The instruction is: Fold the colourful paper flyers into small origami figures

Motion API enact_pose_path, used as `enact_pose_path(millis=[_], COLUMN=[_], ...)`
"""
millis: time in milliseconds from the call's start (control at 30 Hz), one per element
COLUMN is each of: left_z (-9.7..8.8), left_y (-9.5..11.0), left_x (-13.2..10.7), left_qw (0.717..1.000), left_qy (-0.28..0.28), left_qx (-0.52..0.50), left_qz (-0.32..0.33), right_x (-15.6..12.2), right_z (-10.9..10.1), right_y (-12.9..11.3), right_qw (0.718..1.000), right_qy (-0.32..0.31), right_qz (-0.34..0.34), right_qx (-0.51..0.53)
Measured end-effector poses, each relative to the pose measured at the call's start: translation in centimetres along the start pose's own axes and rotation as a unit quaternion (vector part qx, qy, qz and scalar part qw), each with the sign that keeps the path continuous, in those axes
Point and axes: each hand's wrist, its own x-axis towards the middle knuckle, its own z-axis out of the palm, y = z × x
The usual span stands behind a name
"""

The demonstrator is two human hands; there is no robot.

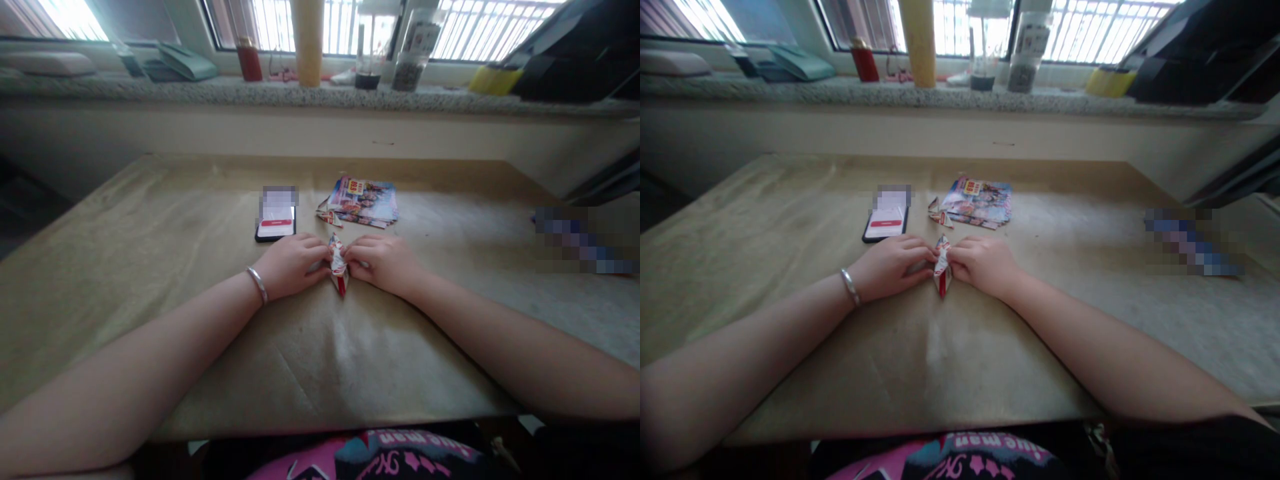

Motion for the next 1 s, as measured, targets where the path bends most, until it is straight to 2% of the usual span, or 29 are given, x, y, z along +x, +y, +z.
enact_pose_path(millis=[133, 267, 567, 867, 1000], left_z=[0.14, 0.32, 0.4, 0.63, 0.55], left_y=[0.27, 0.52, 0.73, 0.18, 0.31], left_x=[0.28, 0.47, 0.6, 0.66, 0.73], left_qw=[0.998, 0.992, 0.985, 0.991, 0.99], left_qy=[0.006, 0.018, 0.024, 0.038, 0.046], left_qx=[0.066, 0.118, 0.17, 0.126, 0.135], left_qz=[0.02, 0.031, 0.029, 0.021, 0.017], right_x=[0.04, 0.11, 0.26, 0.2, 0.23], right_z=[0.24, 0.28, 0.42, 0.04, -0.24], right_y=[-0.45, -0.5, -0.04, -0.2, -0.79], right_qw=[0.997, 0.994, 0.996, 0.999, 0.996], right_qy=[0.01, 0.015, 0.008, -0.004, -0.017], right_qz=[0.073, 0.094, 0.034, -0.037, -0.042], right_qx=[0.031, 0.046, 0.079, -0.021, -0.079])
